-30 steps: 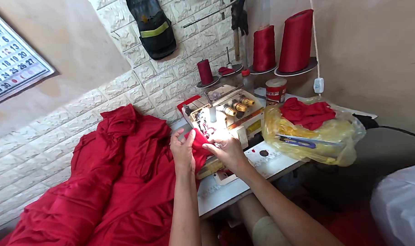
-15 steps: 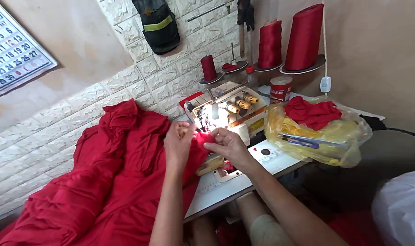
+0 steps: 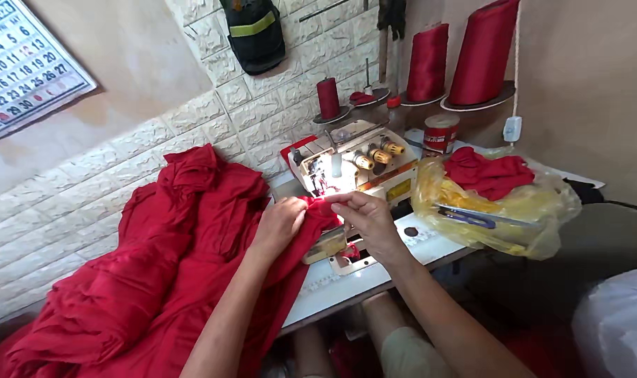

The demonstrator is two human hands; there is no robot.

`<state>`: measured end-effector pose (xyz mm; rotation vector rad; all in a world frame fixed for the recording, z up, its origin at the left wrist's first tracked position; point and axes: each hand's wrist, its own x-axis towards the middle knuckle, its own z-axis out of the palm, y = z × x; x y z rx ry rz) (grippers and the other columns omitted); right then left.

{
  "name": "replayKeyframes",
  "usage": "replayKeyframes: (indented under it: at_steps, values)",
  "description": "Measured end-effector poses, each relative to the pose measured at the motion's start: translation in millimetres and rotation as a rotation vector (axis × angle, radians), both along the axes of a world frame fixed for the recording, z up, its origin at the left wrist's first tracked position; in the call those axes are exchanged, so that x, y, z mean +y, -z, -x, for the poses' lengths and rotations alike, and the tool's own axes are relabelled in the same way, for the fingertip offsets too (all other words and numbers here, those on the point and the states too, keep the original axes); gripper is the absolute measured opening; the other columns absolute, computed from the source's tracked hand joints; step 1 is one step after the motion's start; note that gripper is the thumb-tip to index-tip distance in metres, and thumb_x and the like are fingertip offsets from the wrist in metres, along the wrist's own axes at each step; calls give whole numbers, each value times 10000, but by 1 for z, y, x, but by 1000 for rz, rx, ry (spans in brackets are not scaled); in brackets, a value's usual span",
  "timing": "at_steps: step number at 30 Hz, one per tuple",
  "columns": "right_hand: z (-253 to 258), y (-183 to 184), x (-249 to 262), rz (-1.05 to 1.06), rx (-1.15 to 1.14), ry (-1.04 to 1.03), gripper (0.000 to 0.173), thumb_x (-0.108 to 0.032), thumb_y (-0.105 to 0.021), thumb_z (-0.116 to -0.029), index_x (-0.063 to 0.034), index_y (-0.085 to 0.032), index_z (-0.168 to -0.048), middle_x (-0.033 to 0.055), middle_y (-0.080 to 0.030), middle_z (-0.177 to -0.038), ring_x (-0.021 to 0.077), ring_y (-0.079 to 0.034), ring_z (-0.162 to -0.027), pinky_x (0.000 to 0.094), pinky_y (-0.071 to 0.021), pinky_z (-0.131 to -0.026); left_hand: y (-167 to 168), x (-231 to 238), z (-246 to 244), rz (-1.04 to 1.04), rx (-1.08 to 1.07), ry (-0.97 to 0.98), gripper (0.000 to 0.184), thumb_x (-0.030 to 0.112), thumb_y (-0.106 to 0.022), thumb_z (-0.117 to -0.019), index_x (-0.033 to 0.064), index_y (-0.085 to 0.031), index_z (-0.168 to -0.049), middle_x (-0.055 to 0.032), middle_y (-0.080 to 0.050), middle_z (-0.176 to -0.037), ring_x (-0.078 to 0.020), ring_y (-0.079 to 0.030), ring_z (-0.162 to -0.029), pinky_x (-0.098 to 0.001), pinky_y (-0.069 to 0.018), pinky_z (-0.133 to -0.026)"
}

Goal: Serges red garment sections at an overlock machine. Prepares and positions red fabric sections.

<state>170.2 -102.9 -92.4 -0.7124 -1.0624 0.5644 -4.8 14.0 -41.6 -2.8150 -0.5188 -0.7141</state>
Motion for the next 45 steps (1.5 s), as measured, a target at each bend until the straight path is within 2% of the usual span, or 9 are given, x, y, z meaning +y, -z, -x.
replayKeyframes:
  at_steps: [5,8,11,16,20,27,30,36,45]
  values:
    - [-9,-14,5,173,-262,-78,259,-41,-708,-918,-40,-714,-1176,42,-750,-1018,94,-709,-867,281,-604,-781,-37,-29,1,-153,-166,106,159,85,-607,-993,48,-753,-1042,-130,-695,-1166,-270,-681,-1071,-427,-567,-912]
    - [7,-25,13,280,-586,-118,95,-127,-697,-926,-44,-733,-957,43,-698,-839,111,-661,-808,371,-554,-767,-42,-59,-5,-187,-88,94,140,104,-619,-983,61,-745,-1027,-129,-695,-1154,-273,-696,-1013,-433,-580,-837]
    - [5,-25,11,254,-463,-196,85,-96,-656,-957,-44,-724,-960,31,-693,-836,86,-649,-763,304,-559,-718,-47,-84,15,194,33,-276,649,510,-675,-946,13,-565,-1349,-168,-641,-1276,-316,-697,-999,-529,-587,-800]
    - [-6,-11,-5,210,-58,-205,80,-55,-668,-954,-56,-747,-946,-23,-689,-755,0,-534,-570,161,-454,-545,-43,-70,52,436,261,-548,195,55,-549,-1012,-67,-701,-1017,-243,-700,-966,-402,-685,-963,-573,-522,-885]
    - [-7,4,-7,175,109,-146,186,-3,-657,-947,-48,-707,-1120,28,-742,-932,22,-597,-646,155,-471,-559,-57,-45,64,517,253,-634,248,81,-558,-1034,-45,-690,-1203,-241,-698,-1150,-382,-668,-1095,-556,-487,-1001]
    - [-4,5,-5,110,190,-74,181,-6,-637,-958,-25,-720,-1118,48,-759,-958,33,-621,-656,160,-486,-567,-57,-41,6,411,77,-76,255,42,-549,-972,51,-665,-1199,-100,-711,-1095,-216,-681,-843,-445,-573,-745]
    - [-6,6,-5,101,179,-75,150,-18,-637,-962,-32,-735,-1076,37,-749,-942,25,-599,-634,158,-476,-555,-40,-29,-16,326,360,-3,359,148,-548,-974,4,-642,-1290,-167,-694,-1194,-306,-675,-1099,-511,-525,-947]
    - [-10,4,-4,98,115,-128,160,-26,-611,-974,-45,-750,-1050,21,-740,-938,21,-584,-631,159,-485,-580,-56,-13,-6,274,389,126,334,238,-491,-950,44,-732,-825,-82,-683,-881,-252,-636,-922,-454,-492,-788]
    - [-10,-11,-3,158,-51,-155,180,-10,-610,-967,-61,-737,-1084,5,-731,-911,40,-612,-683,180,-502,-614,-68,-29,12,383,275,160,168,174,-644,-996,21,-715,-990,-75,-694,-933,-131,-667,-857,-311,-555,-802]
